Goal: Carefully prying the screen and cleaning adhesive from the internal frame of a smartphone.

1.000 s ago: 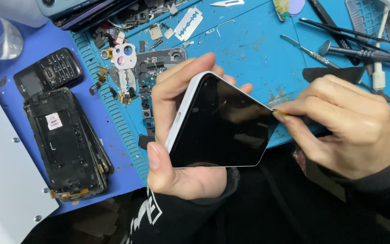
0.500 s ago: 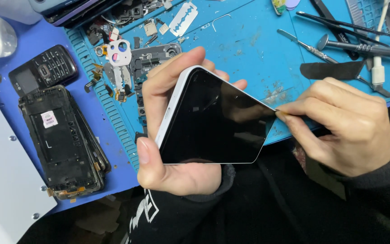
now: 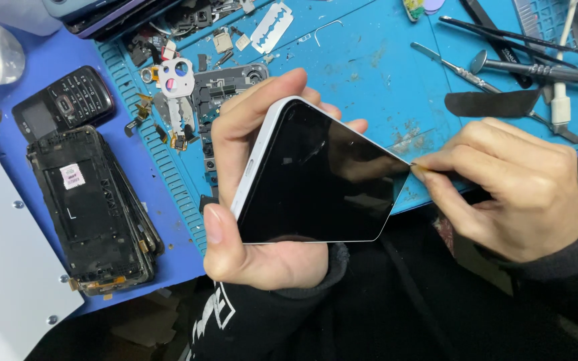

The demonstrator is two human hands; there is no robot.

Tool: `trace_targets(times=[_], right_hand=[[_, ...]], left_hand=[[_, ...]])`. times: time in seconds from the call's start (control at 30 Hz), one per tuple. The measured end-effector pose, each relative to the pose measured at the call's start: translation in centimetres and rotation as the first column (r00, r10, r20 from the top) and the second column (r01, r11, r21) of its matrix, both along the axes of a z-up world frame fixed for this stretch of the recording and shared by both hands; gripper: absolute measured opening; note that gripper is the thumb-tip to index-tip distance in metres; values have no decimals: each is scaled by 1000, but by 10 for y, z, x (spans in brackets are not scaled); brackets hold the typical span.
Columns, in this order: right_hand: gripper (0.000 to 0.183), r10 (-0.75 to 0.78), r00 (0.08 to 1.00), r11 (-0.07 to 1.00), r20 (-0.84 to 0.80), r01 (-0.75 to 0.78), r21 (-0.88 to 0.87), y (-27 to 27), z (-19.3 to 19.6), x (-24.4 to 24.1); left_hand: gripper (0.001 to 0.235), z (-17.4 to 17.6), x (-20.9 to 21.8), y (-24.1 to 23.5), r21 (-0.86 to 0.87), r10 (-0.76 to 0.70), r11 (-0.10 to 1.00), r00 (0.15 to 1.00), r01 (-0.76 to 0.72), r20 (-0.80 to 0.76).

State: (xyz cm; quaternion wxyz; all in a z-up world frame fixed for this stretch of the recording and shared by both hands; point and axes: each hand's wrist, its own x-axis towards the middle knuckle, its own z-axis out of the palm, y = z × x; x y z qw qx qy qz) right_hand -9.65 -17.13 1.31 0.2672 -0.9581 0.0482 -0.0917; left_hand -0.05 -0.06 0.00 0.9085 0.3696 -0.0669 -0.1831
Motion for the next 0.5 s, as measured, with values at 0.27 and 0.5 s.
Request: trace_targets(times=[0.27, 0.5], right_hand=[[16, -1, 1000, 1000, 8, 1, -11, 0, 3, 0], [27, -108, 989, 992, 99, 114, -48, 5, 11, -3]], left_hand=[[84, 3, 5, 5, 46, -33, 998, 999, 33, 0], [79, -5, 6, 6, -55, -62, 997, 998, 60, -30]])
